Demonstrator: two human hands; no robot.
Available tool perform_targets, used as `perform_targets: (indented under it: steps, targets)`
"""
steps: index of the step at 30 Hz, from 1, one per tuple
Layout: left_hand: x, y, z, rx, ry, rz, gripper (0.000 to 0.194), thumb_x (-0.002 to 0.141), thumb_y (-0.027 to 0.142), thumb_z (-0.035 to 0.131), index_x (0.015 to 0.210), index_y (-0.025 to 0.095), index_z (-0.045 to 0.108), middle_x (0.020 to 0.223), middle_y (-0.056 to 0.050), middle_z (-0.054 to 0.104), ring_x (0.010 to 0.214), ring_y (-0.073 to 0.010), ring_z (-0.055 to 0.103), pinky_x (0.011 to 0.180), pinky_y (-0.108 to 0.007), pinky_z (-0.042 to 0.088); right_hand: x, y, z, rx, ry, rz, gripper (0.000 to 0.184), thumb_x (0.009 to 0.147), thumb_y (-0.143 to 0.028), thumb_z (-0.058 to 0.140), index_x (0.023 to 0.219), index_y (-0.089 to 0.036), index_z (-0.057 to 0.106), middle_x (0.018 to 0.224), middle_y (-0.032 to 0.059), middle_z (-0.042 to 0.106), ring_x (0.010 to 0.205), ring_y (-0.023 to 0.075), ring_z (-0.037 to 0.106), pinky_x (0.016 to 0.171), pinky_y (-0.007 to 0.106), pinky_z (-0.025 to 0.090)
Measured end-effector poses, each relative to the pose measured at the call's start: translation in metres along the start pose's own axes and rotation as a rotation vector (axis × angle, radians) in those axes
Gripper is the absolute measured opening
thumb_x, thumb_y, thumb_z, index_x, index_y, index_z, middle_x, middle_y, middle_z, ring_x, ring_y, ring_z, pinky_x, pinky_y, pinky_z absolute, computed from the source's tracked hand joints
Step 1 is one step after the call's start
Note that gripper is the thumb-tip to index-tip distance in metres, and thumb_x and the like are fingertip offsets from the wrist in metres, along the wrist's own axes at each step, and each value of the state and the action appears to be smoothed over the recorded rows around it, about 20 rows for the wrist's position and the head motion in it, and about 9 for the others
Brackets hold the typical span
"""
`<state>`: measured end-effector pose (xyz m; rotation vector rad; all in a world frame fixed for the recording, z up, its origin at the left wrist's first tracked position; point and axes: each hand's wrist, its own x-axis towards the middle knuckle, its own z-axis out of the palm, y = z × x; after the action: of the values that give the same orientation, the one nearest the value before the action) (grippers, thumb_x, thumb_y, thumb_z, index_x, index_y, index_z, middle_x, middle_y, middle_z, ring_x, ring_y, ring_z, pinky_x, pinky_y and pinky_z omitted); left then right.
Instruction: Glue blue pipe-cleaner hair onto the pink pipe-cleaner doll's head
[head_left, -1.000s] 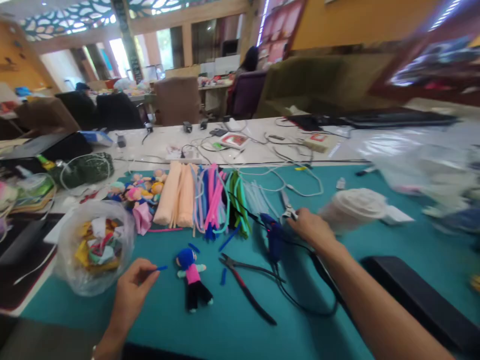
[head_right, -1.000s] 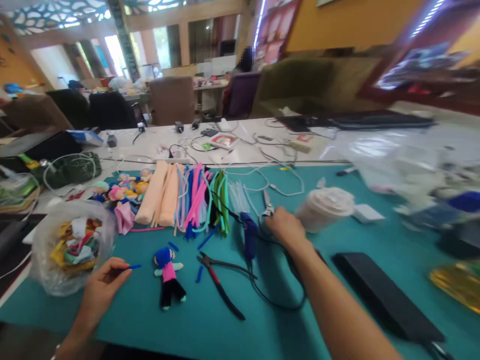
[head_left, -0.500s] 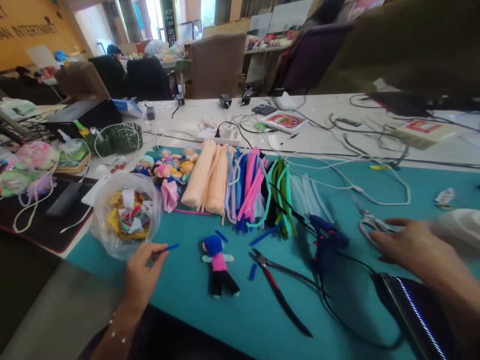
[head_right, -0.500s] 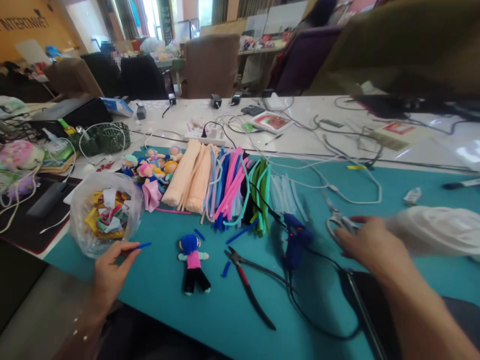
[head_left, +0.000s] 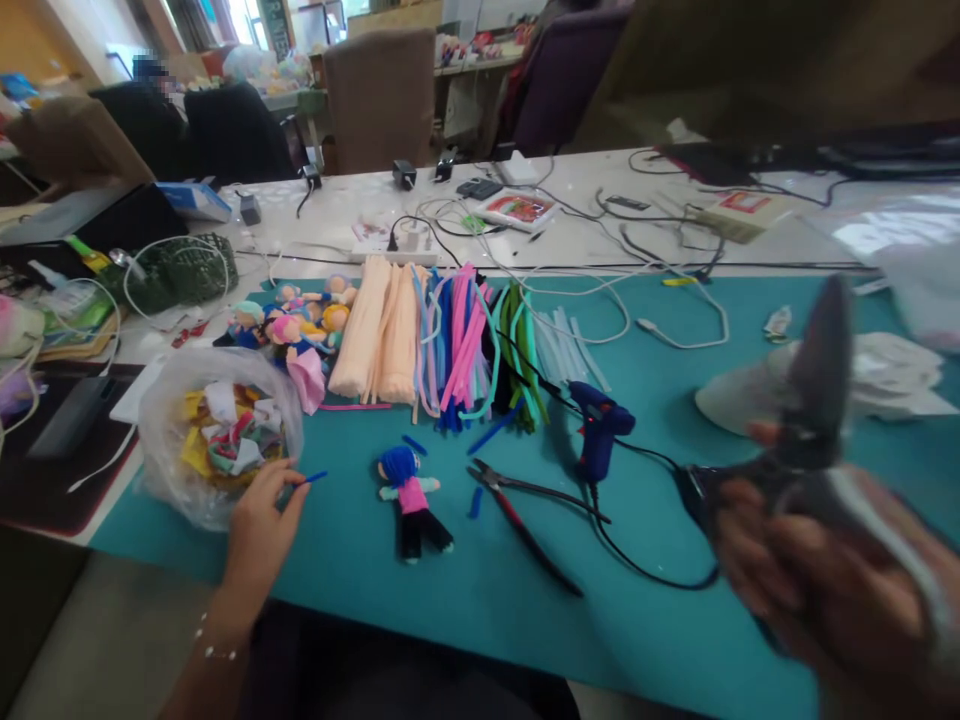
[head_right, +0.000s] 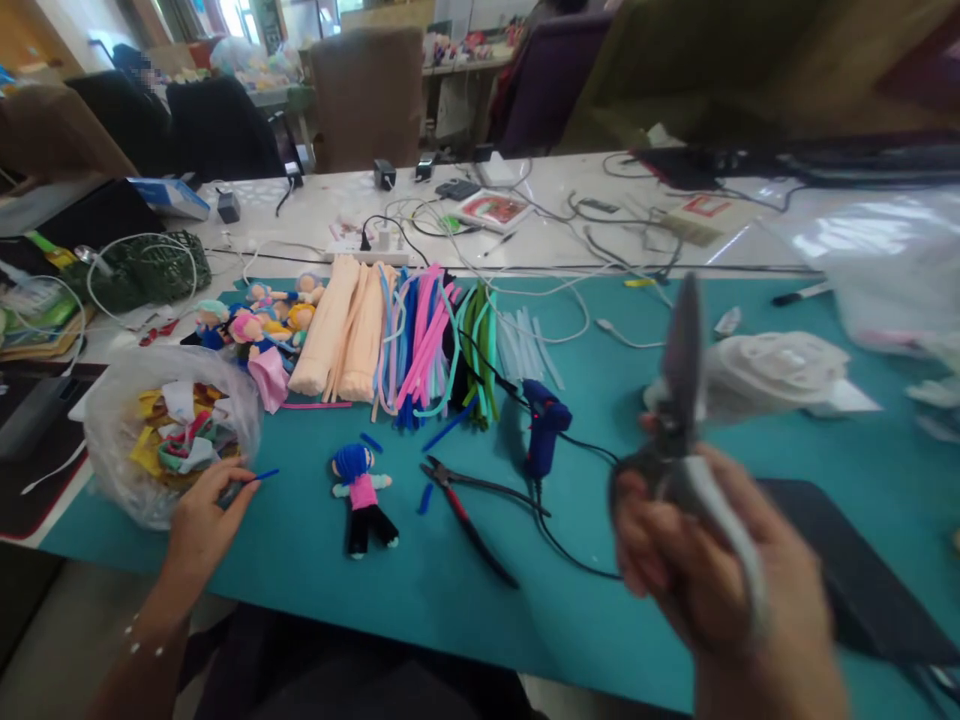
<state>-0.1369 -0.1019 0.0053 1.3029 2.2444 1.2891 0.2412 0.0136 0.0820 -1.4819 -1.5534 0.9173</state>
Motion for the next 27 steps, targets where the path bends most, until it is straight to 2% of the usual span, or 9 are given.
perform_targets:
  steps: [1, 3, 6, 10, 12, 15, 17, 23, 27]
  targets:
    - [-0.003, 0.003, 0.002, -0.009, -0.035, -0.011, 0.005, 0.071, 0.028, 0.066, 0.067, 0.025, 0.068, 0.096, -0.009, 0.073, 0.093, -0.0296, 0.067, 0.082, -0.042, 0.051, -0.010, -0.006, 0.009, 0.204, -0.045, 0.015, 0.073, 0.080, -0.062, 0.059, 0.139, -0.022, 0.040, 0.051, -0.0069, 0.041, 0.034, 0.0120, 0.037, 0.035, 0.027, 0.030]
    - [-0.010, 0.009, 0.005, -0.048, -0.127, -0.061, 0.009, 0.071, 0.032, 0.065, 0.068, 0.023, 0.067, 0.097, -0.009, 0.073, 0.088, -0.0284, 0.068, 0.073, -0.039, 0.053, -0.026, -0.016, 0.025, 0.376, -0.103, 0.112, 0.059, 0.080, -0.049, 0.067, 0.128, -0.020, 0.052, 0.045, -0.0097, 0.037, 0.035, 0.0105, 0.034, 0.037, 0.025, 0.030]
    - [-0.026, 0.018, 0.010, -0.156, -0.283, -0.184, 0.013, 0.074, 0.034, 0.064, 0.072, 0.022, 0.066, 0.102, -0.010, 0.072, 0.093, -0.0275, 0.067, 0.073, -0.036, 0.054, -0.043, -0.019, 0.045, 0.429, -0.221, 0.215, 0.043, 0.083, -0.041, 0.067, 0.117, -0.016, 0.060, 0.045, -0.0092, 0.040, 0.035, 0.0089, 0.034, 0.037, 0.023, 0.031]
    - [-0.044, 0.032, 0.012, -0.330, -0.433, -0.310, 0.011, 0.078, 0.031, 0.063, 0.074, 0.021, 0.064, 0.107, -0.011, 0.068, 0.099, -0.0264, 0.064, 0.078, -0.035, 0.052, -0.051, -0.005, 0.066, 0.529, -0.411, 0.222, 0.039, 0.082, -0.037, 0.064, 0.115, -0.017, 0.060, 0.054, -0.0076, 0.044, 0.038, 0.0073, 0.038, 0.040, 0.021, 0.034]
    - [-0.048, 0.038, 0.012, -0.368, -0.429, -0.290, 0.011, 0.078, 0.029, 0.065, 0.072, 0.020, 0.064, 0.102, -0.009, 0.065, 0.094, -0.0241, 0.062, 0.073, -0.031, 0.052, -0.053, 0.004, 0.076, 0.563, -0.532, 0.224, 0.042, 0.081, -0.036, 0.063, 0.118, -0.017, 0.058, 0.058, -0.0067, 0.046, 0.042, 0.0083, 0.043, 0.041, 0.021, 0.036]
    - [-0.047, 0.045, 0.011, -0.355, -0.274, -0.180, 0.010, 0.074, 0.025, 0.071, 0.068, 0.020, 0.066, 0.084, -0.004, 0.058, 0.082, -0.0186, 0.056, 0.067, -0.025, 0.047, -0.054, 0.008, 0.090, 0.551, -0.705, 0.223, 0.048, 0.079, -0.032, 0.061, 0.124, -0.018, 0.055, 0.065, -0.0049, 0.049, 0.046, 0.0097, 0.049, 0.044, 0.022, 0.040]
    - [-0.045, 0.049, 0.011, -0.427, -0.185, -0.198, 0.013, 0.072, 0.025, 0.076, 0.065, 0.020, 0.066, 0.075, -0.001, 0.053, 0.074, -0.0152, 0.053, 0.063, -0.023, 0.044, -0.057, 0.005, 0.096, 0.506, -0.754, 0.227, 0.049, 0.080, -0.027, 0.058, 0.128, -0.018, 0.052, 0.069, -0.0039, 0.050, 0.051, 0.0105, 0.053, 0.049, 0.023, 0.043]
    - [-0.041, 0.067, 0.013, -1.003, -0.277, -0.710, 0.035, 0.058, 0.041, 0.087, 0.064, 0.018, 0.062, 0.052, 0.006, 0.048, 0.044, -0.0057, 0.038, 0.040, -0.016, 0.028, -0.066, -0.005, 0.101, 0.470, -0.787, 0.164, 0.052, 0.082, -0.021, 0.047, 0.134, -0.020, 0.044, 0.080, 0.0005, 0.055, 0.067, 0.0155, 0.061, 0.061, 0.028, 0.050]
    - [-0.041, 0.078, 0.017, -1.170, -0.278, -0.891, 0.038, 0.054, 0.036, 0.090, 0.071, 0.018, 0.061, 0.048, 0.007, 0.051, 0.041, -0.0060, 0.042, 0.039, -0.016, 0.029, -0.062, -0.011, 0.097, 0.296, -0.794, 0.026, 0.038, 0.081, -0.023, 0.050, 0.120, -0.024, 0.053, 0.092, 0.0051, 0.063, 0.082, 0.0208, 0.063, 0.076, 0.033, 0.053]
